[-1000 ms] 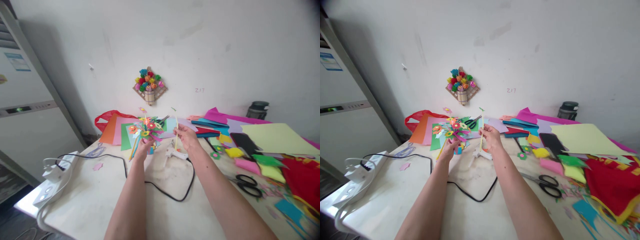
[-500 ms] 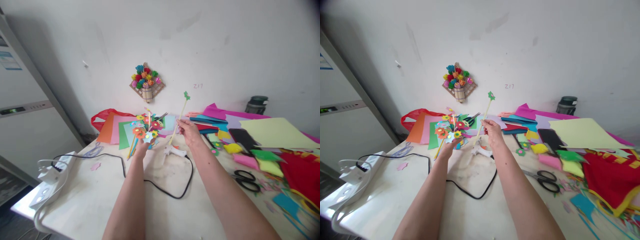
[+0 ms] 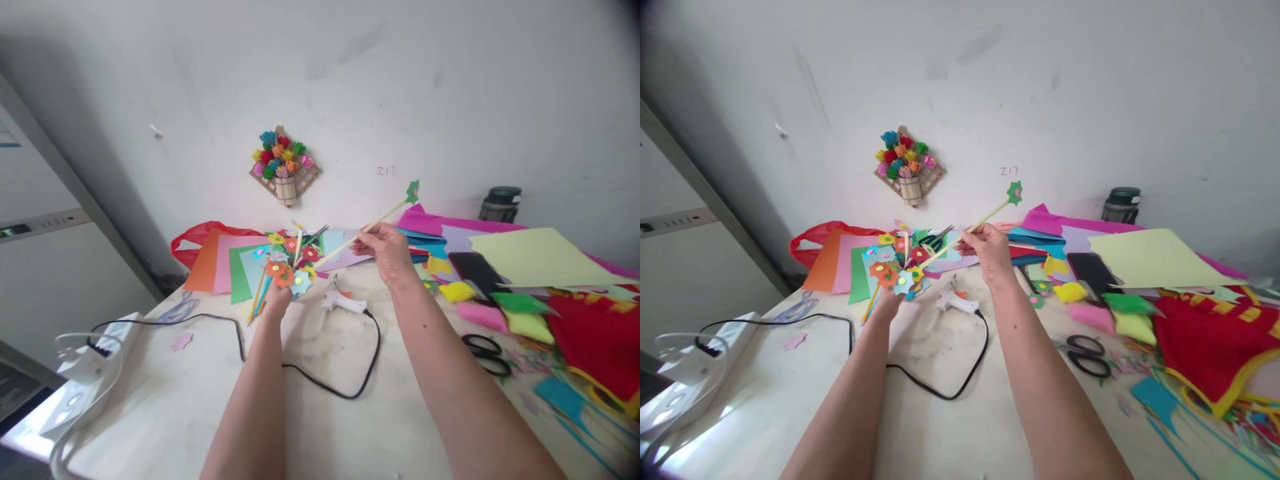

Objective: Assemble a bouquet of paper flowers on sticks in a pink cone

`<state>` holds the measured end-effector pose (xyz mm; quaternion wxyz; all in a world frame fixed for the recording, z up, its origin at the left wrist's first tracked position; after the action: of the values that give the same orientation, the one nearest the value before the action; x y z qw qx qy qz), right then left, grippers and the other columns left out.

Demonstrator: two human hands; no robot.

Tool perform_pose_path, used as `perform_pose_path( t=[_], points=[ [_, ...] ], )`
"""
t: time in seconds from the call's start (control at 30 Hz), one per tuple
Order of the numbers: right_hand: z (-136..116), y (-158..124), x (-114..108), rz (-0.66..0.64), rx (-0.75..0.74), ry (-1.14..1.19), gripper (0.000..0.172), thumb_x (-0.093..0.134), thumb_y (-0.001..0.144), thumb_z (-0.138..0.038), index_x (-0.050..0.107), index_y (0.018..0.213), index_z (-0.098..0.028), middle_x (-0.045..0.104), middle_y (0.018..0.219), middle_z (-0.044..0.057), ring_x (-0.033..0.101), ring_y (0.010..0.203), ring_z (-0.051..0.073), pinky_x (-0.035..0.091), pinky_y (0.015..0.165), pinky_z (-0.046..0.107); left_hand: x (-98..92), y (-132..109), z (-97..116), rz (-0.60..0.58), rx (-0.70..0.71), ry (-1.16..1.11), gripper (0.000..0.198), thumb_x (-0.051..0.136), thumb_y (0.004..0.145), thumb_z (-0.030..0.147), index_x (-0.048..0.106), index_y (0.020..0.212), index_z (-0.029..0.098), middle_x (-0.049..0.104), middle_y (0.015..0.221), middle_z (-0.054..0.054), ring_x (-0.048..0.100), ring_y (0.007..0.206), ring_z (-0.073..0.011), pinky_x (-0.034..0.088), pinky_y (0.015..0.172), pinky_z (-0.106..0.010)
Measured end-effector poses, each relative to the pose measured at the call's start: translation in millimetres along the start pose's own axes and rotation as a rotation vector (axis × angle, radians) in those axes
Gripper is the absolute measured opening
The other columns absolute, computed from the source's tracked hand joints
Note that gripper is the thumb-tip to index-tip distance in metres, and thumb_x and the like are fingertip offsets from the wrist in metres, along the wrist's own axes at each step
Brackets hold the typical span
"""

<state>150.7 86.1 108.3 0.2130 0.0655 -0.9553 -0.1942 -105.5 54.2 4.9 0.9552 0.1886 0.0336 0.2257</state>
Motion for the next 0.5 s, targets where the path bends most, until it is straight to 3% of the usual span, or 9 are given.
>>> perform_pose_path(
  t=[0.17, 0.5],
  points=[
    [-9.6, -4.0, 6.4, -0.003, -0.062, -0.040, 0.030, 0.078, 0.053, -0.036, 0.060, 0.065, -0.016, 0.063, 0.052, -0.001, 0.063, 0.048, 0.013, 0.053, 0.048, 0.023, 4.6, -0.7, 7.4, -0.042, 0.045, 0.037, 0.020, 0.062, 0.055, 0.017, 0.060, 0.074, 0.018, 0.062, 0.074, -0.003, 0.058, 0.076, -0.0185, 0.048, 0.071, -0.030],
    [-13.6, -21.8, 39.9, -0.085, -0.239, -0.314, 0.019, 0.070, 0.063, -0.034, 0.061, 0.063, -0.017, 0.062, 0.053, -0.001, 0.060, 0.048, 0.013, 0.047, 0.049, 0.022, 0.1, 3.6, -8.0, -0.035, 0.028, 0.072, 0.025, 0.061, 0.051, 0.016, 0.058, 0.075, 0.018, 0.060, 0.069, -0.001, 0.056, 0.071, -0.0176, 0.047, 0.064, -0.027]
  ],
)
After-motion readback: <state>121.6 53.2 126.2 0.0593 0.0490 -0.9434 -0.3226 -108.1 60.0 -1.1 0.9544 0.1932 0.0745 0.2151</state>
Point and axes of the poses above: each hand's wrist, its own y-axis towards the middle knuckle, its own x-axis out of the palm, z = x × y, the point moved 7 cm from there along y, towards the middle knuckle
